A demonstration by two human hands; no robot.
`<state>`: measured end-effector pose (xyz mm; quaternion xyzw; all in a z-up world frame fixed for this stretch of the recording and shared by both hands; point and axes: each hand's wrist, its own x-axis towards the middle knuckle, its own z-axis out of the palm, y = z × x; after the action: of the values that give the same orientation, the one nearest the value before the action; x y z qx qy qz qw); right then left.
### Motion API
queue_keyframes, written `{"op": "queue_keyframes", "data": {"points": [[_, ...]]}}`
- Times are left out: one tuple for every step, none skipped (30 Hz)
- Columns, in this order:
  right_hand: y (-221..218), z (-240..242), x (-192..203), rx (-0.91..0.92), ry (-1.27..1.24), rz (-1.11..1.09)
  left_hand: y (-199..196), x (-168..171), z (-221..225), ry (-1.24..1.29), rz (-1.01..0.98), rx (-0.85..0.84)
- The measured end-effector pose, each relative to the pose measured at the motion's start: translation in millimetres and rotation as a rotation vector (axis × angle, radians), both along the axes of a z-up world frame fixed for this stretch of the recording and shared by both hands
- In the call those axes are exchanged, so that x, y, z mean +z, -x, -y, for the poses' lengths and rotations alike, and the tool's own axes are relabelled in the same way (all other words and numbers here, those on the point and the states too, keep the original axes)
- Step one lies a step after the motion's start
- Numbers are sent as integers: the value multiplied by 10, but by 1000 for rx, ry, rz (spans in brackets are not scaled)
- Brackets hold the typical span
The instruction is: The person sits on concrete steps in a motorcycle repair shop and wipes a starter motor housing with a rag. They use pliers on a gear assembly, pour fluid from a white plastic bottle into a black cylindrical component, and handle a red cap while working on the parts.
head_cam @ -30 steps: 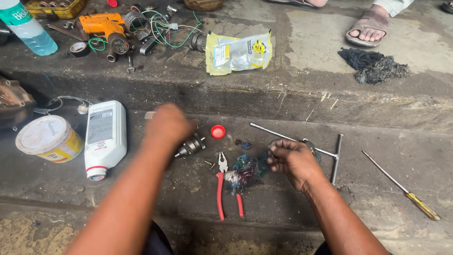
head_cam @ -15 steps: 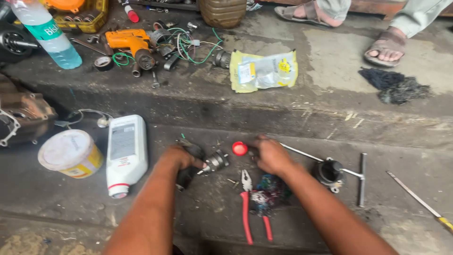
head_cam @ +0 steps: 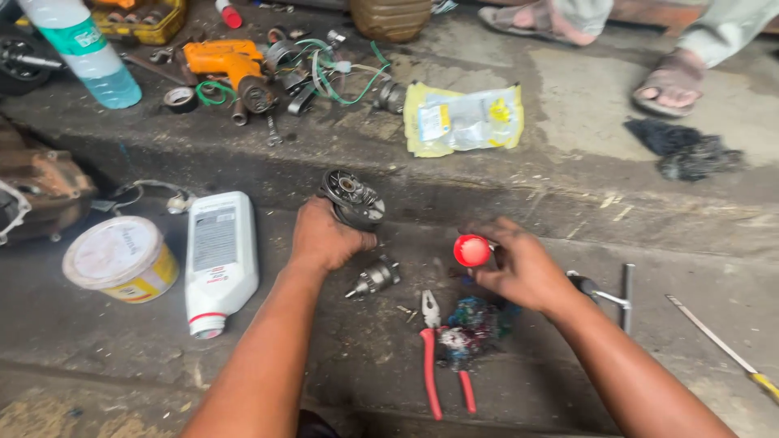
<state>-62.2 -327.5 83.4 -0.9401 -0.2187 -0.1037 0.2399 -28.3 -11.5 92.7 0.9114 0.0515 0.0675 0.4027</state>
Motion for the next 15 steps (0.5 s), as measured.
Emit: {"op": "queue_keyframes", "data": {"points": [[166,23,229,-9,7,10,56,61,122,7,10,-9],[337,45,459,-61,-53,-62,116,127,247,113,63,-69],[520,80,701,-113,-108,-135,187,188,392,225,116,-128],[661,169,849,-122,-96,-125,287,217,566,238,124,-137],[802,255,1002,-169,-135,-151,396,243,741,339,172,-155],[939,334,1150,-215,-174,-176,503,267,912,441,219,-173],[1027,504,1176,-224,-162,-170,654,292,1119,454,222,-180],[1112,674,1196,-257,-186,-165,803,312,1325,573,136,-182],[1212,848,1205,-294,-213,-163,964,324,1533,689,42,-186],[1293,894,1337,-305,-203,-161,1105,269,1752,700,39,-195],[1392,935,1436,-300,-241,-175,1282,181,1969,977,59,-302],[1484,966,1519,-295,-279,-189,1459,81,2177,1255,77,-405],[1562,997,1539,-308,-269,-204,1578,99,2308,1268,58,-402],[1633,1023,1555,-278,-295,-205,1693,115,2435,1157,56,-397],[1704,1057,1567,-250,-326,-207,1805,136,2561,1042,52,-395]]}}
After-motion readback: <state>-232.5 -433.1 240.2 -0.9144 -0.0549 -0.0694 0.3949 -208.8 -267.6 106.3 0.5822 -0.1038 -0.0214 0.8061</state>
